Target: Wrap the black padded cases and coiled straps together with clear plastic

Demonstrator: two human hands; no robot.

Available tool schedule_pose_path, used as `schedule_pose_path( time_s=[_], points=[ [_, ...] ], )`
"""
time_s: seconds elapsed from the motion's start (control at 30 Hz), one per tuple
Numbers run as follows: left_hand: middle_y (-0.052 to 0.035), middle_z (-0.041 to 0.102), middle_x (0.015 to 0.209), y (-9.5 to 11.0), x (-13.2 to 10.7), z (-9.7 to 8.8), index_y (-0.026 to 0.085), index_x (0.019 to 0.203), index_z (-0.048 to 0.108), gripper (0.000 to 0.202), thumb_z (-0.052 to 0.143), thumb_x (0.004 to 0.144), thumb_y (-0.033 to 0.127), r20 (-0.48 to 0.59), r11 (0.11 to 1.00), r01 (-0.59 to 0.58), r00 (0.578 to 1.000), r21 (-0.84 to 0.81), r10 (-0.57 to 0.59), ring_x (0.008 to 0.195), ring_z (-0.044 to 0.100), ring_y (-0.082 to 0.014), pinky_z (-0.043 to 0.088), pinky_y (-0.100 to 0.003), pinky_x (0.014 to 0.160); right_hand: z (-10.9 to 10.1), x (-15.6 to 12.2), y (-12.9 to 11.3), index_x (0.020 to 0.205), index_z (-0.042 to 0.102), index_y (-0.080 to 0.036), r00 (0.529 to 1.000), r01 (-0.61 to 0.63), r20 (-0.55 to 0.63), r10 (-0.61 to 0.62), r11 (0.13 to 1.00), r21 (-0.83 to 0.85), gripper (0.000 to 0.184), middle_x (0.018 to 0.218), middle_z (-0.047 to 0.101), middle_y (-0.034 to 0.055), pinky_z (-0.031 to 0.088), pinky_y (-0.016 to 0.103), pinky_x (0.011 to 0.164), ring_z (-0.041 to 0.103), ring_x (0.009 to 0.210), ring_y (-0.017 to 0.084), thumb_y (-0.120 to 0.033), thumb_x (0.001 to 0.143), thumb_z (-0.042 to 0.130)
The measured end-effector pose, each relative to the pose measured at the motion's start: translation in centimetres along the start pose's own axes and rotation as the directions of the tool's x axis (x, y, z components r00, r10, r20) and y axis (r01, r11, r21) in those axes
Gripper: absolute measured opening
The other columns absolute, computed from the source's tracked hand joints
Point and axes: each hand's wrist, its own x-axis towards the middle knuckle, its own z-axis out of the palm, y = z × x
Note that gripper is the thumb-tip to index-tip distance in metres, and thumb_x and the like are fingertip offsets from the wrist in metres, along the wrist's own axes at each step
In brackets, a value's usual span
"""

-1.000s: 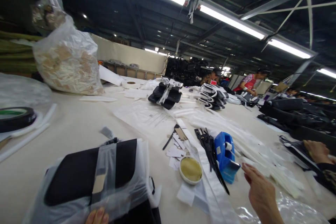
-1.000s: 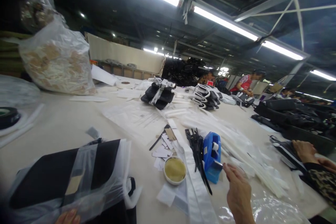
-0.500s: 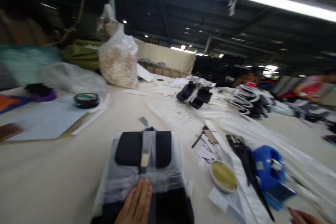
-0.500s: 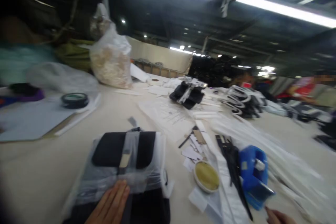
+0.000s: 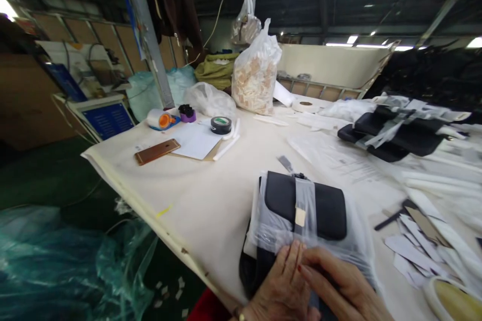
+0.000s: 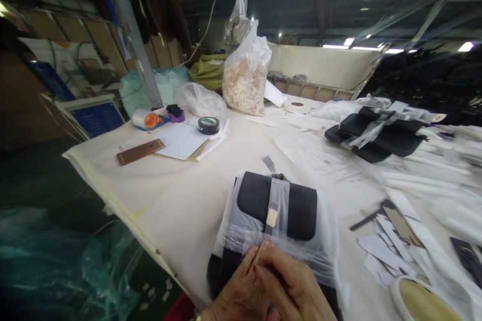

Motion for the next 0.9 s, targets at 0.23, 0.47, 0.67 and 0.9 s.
schedule_pose_path(
  time_s=[0.23, 0.47, 0.67, 0.9],
  points=[
    [-0.0097, 0.051, 0.125, 1.1, 0.5, 0.6, 0.010, 0.129, 0.042, 0.054, 0.027, 0.088, 0.042, 0.099, 0.995, 0.074, 0.992, 0.065, -0.080, 0.108, 0.047, -0.0274, 0.029, -0.044, 0.096, 4.2, 5.0, 1.0, 0.067, 0.046, -0.023, 0.957, -0.279, 0.023, 0.288, 0.942, -0.186, 0.034, 0.063, 0.054, -0.0011, 0.035, 0.029, 0.059, 0.052, 0.062, 0.017, -0.048, 0.087, 0.033],
    [-0.0091, 0.050, 0.126, 1.2, 0.3, 0.7, 0.010, 0.129, 0.042, 0.056, 0.028, 0.087, 0.045, 0.098, 0.995, 0.087, 0.992, -0.043, -0.083, 0.108, 0.047, -0.0251, 0.034, -0.040, 0.093, 4.4, 6.0, 0.3, 0.063, 0.053, -0.024, 0.890, -0.449, -0.057, 0.453, 0.848, -0.280, 0.031, 0.061, 0.060, 0.0009, 0.034, 0.029, 0.059, 0.056, 0.063, 0.020, -0.046, 0.082, 0.044],
    [-0.0099, 0.048, 0.131, 0.4, 0.3, -0.6, 0.014, 0.131, 0.041, 0.051, 0.029, 0.089, 0.040, 0.162, 0.994, 0.021, 0.987, -0.110, -0.003, 0.117, 0.043, -0.0280, 0.034, -0.044, 0.095, 4.4, 6.7, -1.0, 0.062, 0.055, -0.022, 0.860, -0.499, -0.128, 0.494, 0.761, -0.415, 0.038, 0.061, 0.061, 0.0028, 0.031, 0.029, 0.056, 0.057, 0.062, 0.021, -0.055, 0.080, 0.050],
    [-0.0209, 0.041, 0.134, -0.2, 0.4, -1.6, 0.001, 0.127, 0.041, 0.058, 0.032, 0.089, 0.043, 0.213, 0.984, 0.032, 0.977, -0.175, 0.006, 0.121, 0.040, -0.0331, 0.022, -0.045, 0.102, 2.7, 6.4, -0.4, 0.072, 0.055, -0.019, 0.895, -0.407, 0.034, 0.445, 0.846, -0.345, 0.012, 0.067, 0.064, 0.0003, 0.036, 0.023, 0.060, 0.058, 0.067, 0.014, -0.024, 0.082, 0.055]
  ],
)
